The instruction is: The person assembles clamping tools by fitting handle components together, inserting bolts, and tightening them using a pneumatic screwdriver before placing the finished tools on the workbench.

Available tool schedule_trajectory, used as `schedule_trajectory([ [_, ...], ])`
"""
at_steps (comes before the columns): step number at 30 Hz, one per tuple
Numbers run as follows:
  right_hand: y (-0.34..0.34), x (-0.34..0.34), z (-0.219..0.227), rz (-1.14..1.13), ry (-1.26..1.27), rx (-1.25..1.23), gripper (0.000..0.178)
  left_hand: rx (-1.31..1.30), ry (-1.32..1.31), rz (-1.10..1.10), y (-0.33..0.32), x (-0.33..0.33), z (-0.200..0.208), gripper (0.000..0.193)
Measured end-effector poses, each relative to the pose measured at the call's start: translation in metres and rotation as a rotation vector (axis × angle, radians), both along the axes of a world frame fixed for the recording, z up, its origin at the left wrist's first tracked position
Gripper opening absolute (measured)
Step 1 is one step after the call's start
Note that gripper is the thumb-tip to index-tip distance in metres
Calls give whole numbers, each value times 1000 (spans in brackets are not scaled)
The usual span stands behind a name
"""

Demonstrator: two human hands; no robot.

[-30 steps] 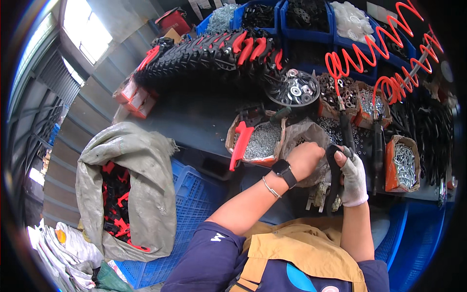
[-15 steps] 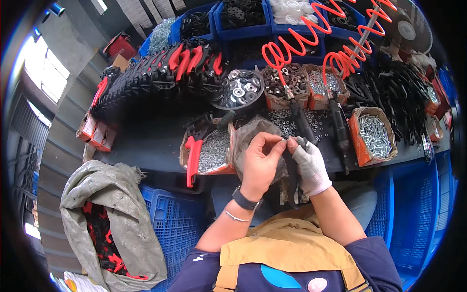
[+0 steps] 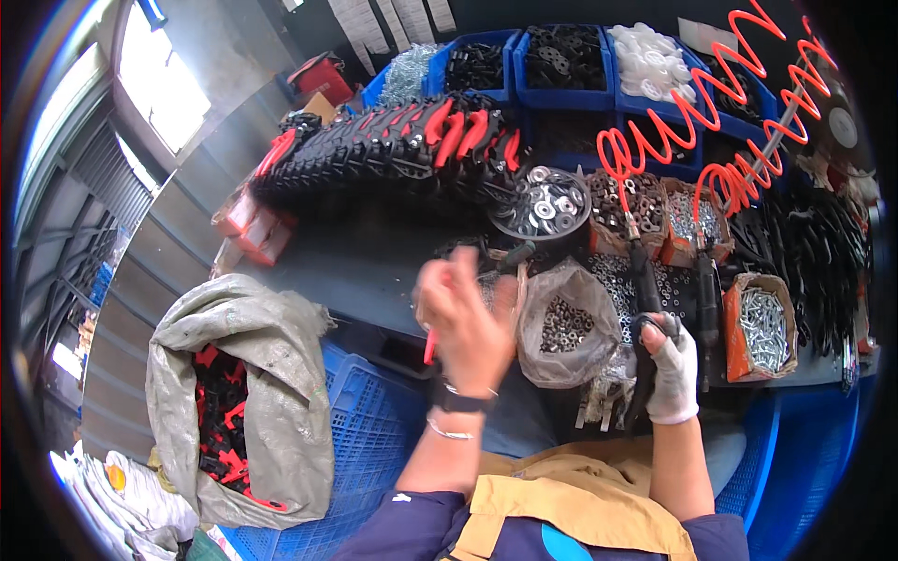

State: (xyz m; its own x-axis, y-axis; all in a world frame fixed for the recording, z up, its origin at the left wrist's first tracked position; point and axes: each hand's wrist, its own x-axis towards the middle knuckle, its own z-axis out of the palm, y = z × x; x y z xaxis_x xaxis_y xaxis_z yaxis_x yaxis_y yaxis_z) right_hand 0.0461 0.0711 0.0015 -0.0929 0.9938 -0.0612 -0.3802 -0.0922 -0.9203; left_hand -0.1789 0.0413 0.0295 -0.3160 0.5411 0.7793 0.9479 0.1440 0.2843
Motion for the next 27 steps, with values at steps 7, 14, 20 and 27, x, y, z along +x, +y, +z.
schedule_trajectory([
  [7, -11, -18, 9, 178, -136, 109, 27, -403, -121, 176, 6, -61, -25, 41],
  [14, -22, 0, 9, 162, -239, 99, 23, 5, -1618, -992, -30, 6, 7, 33],
  [20, -22, 33, 12, 218, -239, 11, 24, -237, -2017, -1115, -27, 73, -15, 30],
  [27, -26, 77, 4, 265, -123, -155, 27, -556, -1930, -1143, -30, 118, -32, 43],
])
